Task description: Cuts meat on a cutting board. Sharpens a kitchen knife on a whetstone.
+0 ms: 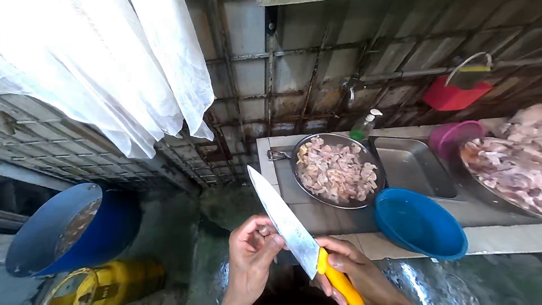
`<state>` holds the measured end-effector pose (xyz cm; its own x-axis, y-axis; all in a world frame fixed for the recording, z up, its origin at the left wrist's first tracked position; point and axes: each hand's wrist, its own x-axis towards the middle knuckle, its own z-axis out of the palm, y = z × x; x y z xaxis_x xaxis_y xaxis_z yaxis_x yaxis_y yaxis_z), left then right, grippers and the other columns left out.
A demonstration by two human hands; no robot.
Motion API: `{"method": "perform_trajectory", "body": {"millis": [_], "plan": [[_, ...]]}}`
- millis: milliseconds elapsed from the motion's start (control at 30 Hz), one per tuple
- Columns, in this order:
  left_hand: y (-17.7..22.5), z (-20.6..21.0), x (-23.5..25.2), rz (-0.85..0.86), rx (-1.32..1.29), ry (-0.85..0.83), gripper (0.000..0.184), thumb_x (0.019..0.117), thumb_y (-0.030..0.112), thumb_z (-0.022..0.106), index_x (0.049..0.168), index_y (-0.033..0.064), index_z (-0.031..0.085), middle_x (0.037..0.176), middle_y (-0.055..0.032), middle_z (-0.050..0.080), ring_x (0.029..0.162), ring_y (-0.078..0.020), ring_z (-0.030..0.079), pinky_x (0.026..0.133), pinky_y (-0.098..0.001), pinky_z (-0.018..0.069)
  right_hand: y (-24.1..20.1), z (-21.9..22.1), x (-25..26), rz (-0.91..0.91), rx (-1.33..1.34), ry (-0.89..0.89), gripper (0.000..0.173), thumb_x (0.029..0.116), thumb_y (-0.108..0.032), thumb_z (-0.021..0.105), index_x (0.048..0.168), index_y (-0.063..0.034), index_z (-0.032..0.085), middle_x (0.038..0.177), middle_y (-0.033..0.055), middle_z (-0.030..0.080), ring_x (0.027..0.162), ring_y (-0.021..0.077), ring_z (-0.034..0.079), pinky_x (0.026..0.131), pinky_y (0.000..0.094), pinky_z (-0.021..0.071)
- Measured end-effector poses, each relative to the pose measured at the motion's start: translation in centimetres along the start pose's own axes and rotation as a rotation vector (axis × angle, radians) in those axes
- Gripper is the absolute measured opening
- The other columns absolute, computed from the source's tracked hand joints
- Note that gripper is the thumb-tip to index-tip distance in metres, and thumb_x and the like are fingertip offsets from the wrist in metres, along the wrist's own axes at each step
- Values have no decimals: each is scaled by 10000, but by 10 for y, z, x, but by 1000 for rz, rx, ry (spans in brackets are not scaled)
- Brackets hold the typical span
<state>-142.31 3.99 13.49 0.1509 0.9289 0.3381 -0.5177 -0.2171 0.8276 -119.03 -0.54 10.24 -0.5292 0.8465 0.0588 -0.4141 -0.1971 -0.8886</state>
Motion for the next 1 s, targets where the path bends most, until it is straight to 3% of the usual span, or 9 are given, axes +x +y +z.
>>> {"method": "perform_trajectory", "body": {"millis": [633, 767, 867, 1000], "plan": [[4, -4, 5, -7, -25, 38, 202, 959, 142, 720, 1119, 18, 712, 936, -107, 740, 782, -141, 732, 729, -309, 638, -6, -8, 1, -33, -107, -38, 344, 1095, -293, 477, 1382, -173, 625, 866, 62, 712, 598, 84, 647, 508, 226, 559], [11, -4, 3, -39, 100, 143, 227, 1009, 141, 643, 1132, -36, 715, 950, -147, 737, 781, -181, 728, 718, -341, 639, -8, -4, 1, -54, -311, 53, 336, 1100, -279, 461, 1381, -171, 610, 866, 52, 721, 584, 73, 629, 495, 222, 541], [19, 0, 4, -83, 282, 223, 216, 1005, 7, 550, 1126, -98, 695, 953, -179, 741, 796, -221, 738, 730, -358, 651, -4, -4, 2, -117, -518, 137, 343, 1105, -244, 464, 1413, -160, 589, 859, 51, 724, 554, 76, 614, 472, 223, 534], [23, 2, 4, -126, 390, 305, 164, 970, -28, 576, 1041, -80, 715, 894, -157, 749, 783, -219, 747, 751, -347, 656, 0, -2, 1, -154, -691, 181, 345, 1102, -264, 482, 1417, -177, 591, 864, 16, 729, 550, 56, 601, 474, 215, 529]]}}
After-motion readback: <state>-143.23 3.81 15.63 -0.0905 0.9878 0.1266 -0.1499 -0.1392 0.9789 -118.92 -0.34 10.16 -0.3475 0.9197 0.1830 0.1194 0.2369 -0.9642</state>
